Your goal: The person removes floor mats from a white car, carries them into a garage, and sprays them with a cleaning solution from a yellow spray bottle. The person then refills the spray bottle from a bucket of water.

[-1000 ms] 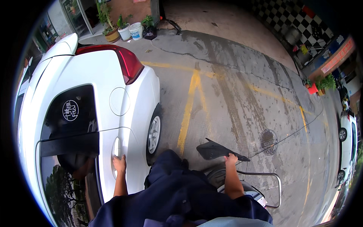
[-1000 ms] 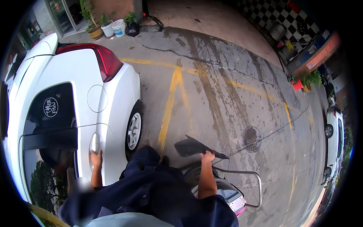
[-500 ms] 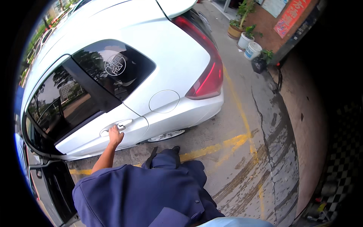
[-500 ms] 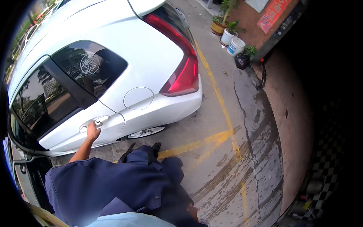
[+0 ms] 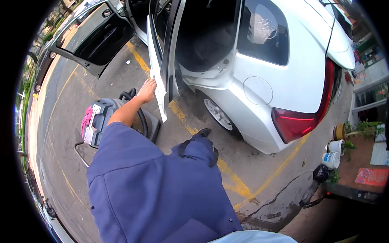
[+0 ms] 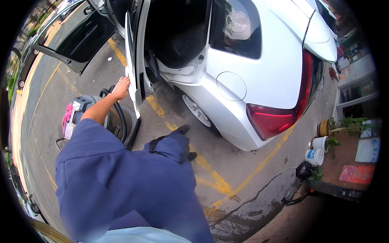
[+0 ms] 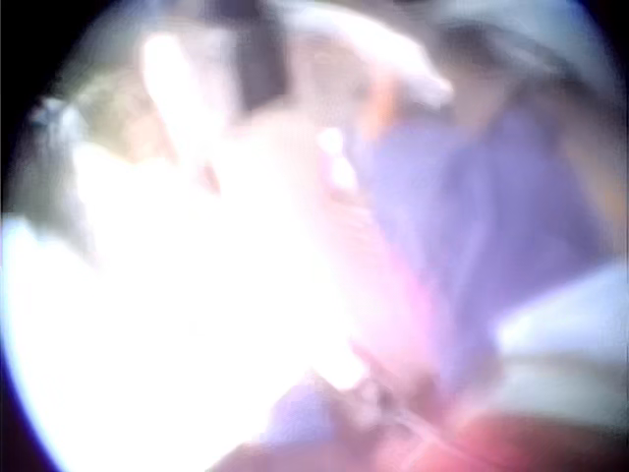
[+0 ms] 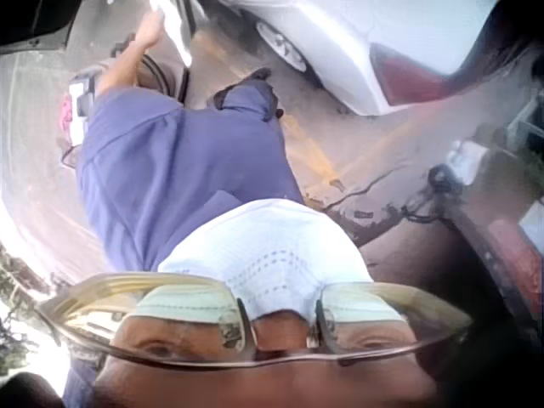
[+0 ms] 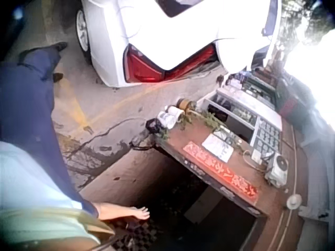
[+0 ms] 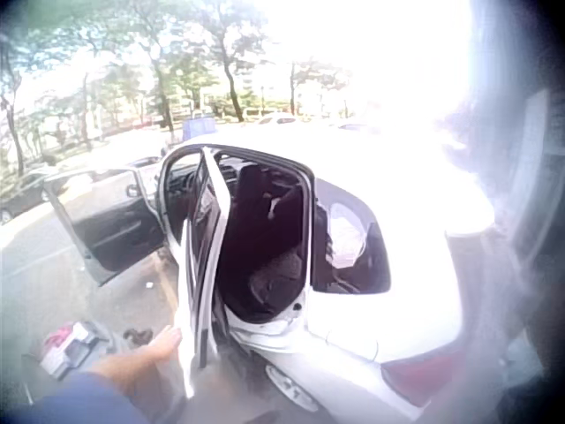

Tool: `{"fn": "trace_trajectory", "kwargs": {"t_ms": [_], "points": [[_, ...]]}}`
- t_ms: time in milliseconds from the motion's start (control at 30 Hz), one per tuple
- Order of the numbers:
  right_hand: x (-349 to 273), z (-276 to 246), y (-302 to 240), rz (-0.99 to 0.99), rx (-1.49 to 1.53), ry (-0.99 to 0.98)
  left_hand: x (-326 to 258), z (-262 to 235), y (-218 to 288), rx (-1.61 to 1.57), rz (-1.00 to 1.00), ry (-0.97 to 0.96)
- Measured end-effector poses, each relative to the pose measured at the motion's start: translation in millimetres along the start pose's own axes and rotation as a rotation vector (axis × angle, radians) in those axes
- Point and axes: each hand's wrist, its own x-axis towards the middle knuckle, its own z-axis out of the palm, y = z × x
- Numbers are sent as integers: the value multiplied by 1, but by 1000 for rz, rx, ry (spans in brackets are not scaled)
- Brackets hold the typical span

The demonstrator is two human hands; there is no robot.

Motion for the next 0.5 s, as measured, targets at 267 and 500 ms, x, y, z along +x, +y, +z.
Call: {"fn": "trace_trajectory", "kwargs": {"t_ms": [267, 500], "points": [[-663, 354, -93, 570, 338, -1792, -164, -89, 34, -609, -817, 681], [-827, 378, -509, -345, 1220, -1967, -162, -65, 69, -458, -732, 943]]}}
